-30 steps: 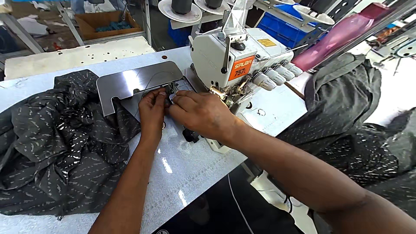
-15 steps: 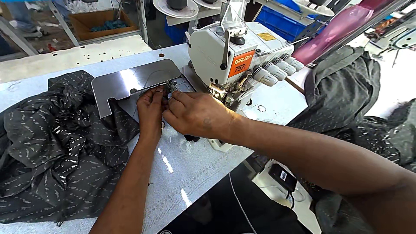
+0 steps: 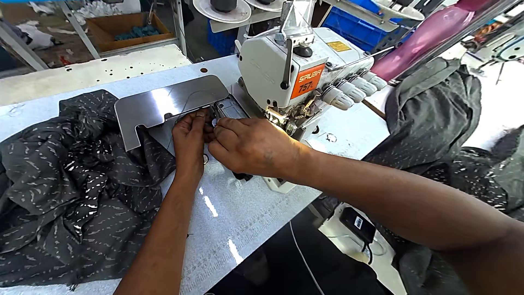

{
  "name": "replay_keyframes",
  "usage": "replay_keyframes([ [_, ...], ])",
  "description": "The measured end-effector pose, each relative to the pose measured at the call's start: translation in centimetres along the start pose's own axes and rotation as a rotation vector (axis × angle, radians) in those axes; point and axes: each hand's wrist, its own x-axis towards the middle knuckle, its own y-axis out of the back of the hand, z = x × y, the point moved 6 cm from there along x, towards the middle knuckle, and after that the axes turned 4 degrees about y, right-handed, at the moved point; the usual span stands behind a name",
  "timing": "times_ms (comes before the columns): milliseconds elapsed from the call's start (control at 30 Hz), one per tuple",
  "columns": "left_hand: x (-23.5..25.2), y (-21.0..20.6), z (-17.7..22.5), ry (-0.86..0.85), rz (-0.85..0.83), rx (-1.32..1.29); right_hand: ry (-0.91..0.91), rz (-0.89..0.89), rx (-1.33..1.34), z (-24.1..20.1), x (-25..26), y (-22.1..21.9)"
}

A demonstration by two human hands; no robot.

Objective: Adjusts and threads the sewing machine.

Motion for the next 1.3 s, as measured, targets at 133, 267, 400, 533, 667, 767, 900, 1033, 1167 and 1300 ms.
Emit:
replay_keyframes([
  [133, 0.0, 0.0, 0.0, 0.001, -0.002, -0.002, -0.009, 0.018, -0.001, 0.0, -0.1, 0.1],
  [267, -0.1, 0.0, 0.0, 0.003, 0.000, 0.001, -0.016, 0.021, 0.003, 0.0, -0.1, 0.1],
  [400, 0.0, 0.0, 0.0, 0.004, 0.006, -0.001, -0.026, 0.033, 0.002, 0.1, -0.1, 0.1],
  [533, -0.1, -0.1, 0.1, 0.015, 0.008, -0.004, -0.029, 0.029, -0.005, 0.1, -0.1, 0.1],
  [667, 0.0, -0.2, 0.1, 0.016, -0.008, 0.007, -0.027, 0.030, 0.002, 0.1, 0.0, 0.1],
  [767, 0.3, -0.4, 0.1, 0.035, -0.031, -0.002, -0.032, 0.037, 0.008, 0.2, 0.0, 0.0],
  [900, 0.7, -0.6, 0.1, 0.113, -0.059, -0.099, -0.041, 0.029, 0.016, 0.2, 0.1, 0.0],
  [1033, 0.8, -0.9, 0.2, 0.150, -0.022, -0.151, -0.072, 0.026, 0.050, 0.4, 0.1, 0.0],
  [1167, 0.9, -0.8, 0.1, 0.228, -0.044, -0.220, -0.078, 0.029, 0.053, 0.4, 0.2, -0.1],
  [1300, 0.9, -1.0, 0.2, 0.232, -0.044, -0.206, -0.082, 0.023, 0.052, 0.4, 0.3, -0.2],
])
